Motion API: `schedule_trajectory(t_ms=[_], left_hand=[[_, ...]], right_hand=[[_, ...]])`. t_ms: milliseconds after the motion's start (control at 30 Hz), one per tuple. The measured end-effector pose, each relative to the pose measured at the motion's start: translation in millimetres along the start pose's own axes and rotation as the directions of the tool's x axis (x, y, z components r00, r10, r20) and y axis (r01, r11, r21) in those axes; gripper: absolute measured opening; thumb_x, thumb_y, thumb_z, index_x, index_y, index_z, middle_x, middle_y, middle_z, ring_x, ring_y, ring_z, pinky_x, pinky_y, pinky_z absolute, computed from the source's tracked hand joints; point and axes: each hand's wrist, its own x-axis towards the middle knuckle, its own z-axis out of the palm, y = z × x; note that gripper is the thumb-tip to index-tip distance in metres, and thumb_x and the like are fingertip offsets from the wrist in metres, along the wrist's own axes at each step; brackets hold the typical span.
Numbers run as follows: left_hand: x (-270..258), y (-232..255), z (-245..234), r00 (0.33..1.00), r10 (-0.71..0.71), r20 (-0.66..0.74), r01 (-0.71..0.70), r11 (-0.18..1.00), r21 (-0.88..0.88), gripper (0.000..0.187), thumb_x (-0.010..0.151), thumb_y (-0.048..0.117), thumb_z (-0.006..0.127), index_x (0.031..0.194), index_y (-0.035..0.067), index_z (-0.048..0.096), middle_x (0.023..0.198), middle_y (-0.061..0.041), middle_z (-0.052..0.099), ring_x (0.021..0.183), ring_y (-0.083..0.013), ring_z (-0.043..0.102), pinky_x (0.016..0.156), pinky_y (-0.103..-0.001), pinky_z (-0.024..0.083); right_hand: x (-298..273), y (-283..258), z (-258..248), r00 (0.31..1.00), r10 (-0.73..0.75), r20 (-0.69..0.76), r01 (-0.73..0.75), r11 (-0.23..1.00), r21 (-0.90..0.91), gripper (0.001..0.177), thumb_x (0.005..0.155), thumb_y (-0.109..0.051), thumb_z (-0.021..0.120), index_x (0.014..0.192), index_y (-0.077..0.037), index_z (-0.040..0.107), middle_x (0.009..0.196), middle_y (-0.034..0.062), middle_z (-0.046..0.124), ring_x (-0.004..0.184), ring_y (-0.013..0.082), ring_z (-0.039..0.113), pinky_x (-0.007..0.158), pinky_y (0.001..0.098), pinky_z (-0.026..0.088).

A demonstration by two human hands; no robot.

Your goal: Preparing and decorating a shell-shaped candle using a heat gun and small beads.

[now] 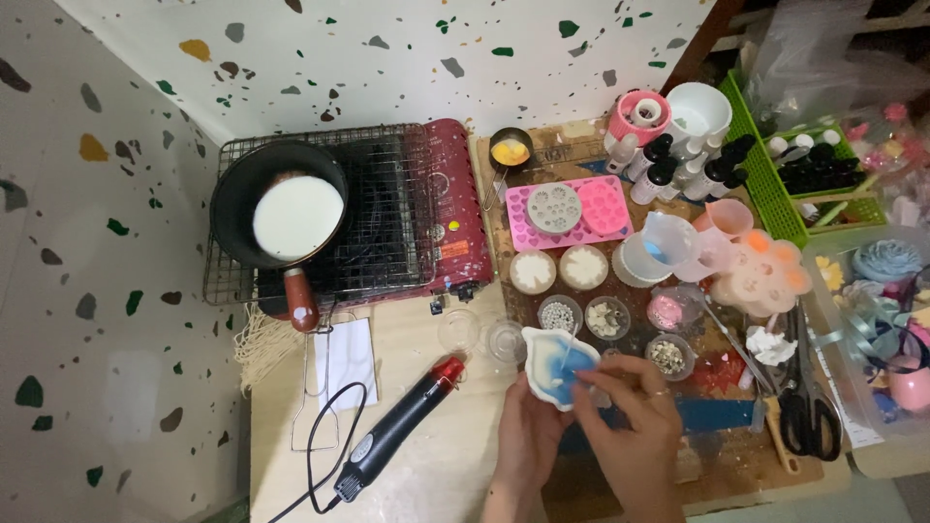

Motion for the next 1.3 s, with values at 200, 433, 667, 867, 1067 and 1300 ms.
schedule_trajectory(t_ms=[200, 433, 667, 867, 1067, 1300], left_hand=[[-2.7, 1.2, 1.6, 1.0, -0.011, 0.013, 0.011, 1.0, -0.001, 0.056, 0.104, 0.043, 0.031, 0.143, 0.007, 0.049, 0.136, -0.012, 0.063, 0.124, -0.0257, 0.061, 0.105, -0.042, 0.049], [-5.3, -4.2, -7.2, 1.0, 0.005, 0.01, -0.006, 1.0, 0.02, 0.055, 0.107, 0.042, 0.033, 0.142, 0.004, 0.051, 0.135, -0.012, 0.064, 0.123, -0.0241, 0.061, 0.105, -0.041, 0.047], [-6.1, -2.5, -5.8, 0.996, -0.037, -0.076, 0.035, 0.999, -0.023, 0.055, 0.104, 0.043, 0.033, 0.141, 0.006, 0.051, 0.135, -0.011, 0.065, 0.124, -0.0232, 0.062, 0.107, -0.041, 0.048], [-6.0, 11.4, -14.8, 0.99, -0.031, -0.141, 0.037, 0.998, 0.041, 0.058, 0.103, 0.043, 0.035, 0.145, 0.006, 0.049, 0.14, -0.015, 0.062, 0.129, -0.0274, 0.061, 0.109, -0.048, 0.049], [-6.6, 20.7, -25.5, 0.984, -0.006, -0.176, 0.003, 1.0, -0.014, 0.059, 0.101, 0.043, 0.035, 0.148, 0.008, 0.042, 0.142, -0.015, 0.06, 0.13, -0.0318, 0.059, 0.108, -0.052, 0.047], [-6.9, 14.5, -26.2, 0.98, -0.012, -0.201, 0.019, 0.999, 0.034, 0.06, 0.102, 0.044, 0.035, 0.148, 0.007, 0.043, 0.143, -0.016, 0.059, 0.13, -0.0309, 0.059, 0.108, -0.051, 0.048]], right_hand=[[-11.6, 6.3, -6.0, 0.999, -0.038, -0.003, 0.037, 0.991, -0.125, 0.028, 0.077, -0.001, 0.076, 0.102, -0.013, 0.079, 0.109, 0.0072, 0.065, 0.089, 0.0188, 0.068, 0.074, 0.0294, 0.054], [-14.6, 3.8, -7.2, 0.974, -0.173, 0.147, 0.197, 0.965, -0.173, 0.039, 0.075, -0.007, 0.075, 0.111, -0.022, 0.08, 0.108, 0.0057, 0.064, 0.09, 0.023, 0.06, 0.07, 0.0329, 0.048], [-19.0, 10.6, -6.8, 0.981, -0.112, 0.158, 0.139, 0.976, -0.166, 0.041, 0.074, -0.004, 0.074, 0.111, -0.02, 0.08, 0.108, 0.0065, 0.064, 0.092, 0.0232, 0.063, 0.071, 0.0321, 0.051], [-0.4, 93.7, -38.1, 0.978, 0.1, -0.186, -0.123, 0.985, -0.118, 0.033, 0.092, -0.002, 0.071, 0.122, -0.012, 0.075, 0.107, 0.0082, 0.066, 0.092, 0.0178, 0.061, 0.076, 0.0276, 0.05], [3.3, 221.8, -64.6, 0.922, 0.285, -0.262, -0.349, 0.905, -0.243, 0.016, 0.095, -0.01, 0.075, 0.11, -0.007, 0.079, 0.082, 0.011, 0.071, 0.07, 0.0182, 0.063, 0.066, 0.0316, 0.05], [54.4, 143.8, -9.4, 0.989, 0.064, 0.132, -0.01, 0.925, -0.38, 0.018, 0.086, -0.017, 0.077, 0.104, -0.014, 0.08, 0.109, 0.0065, 0.074, 0.085, 0.0266, 0.071, 0.075, 0.0388, 0.057]])
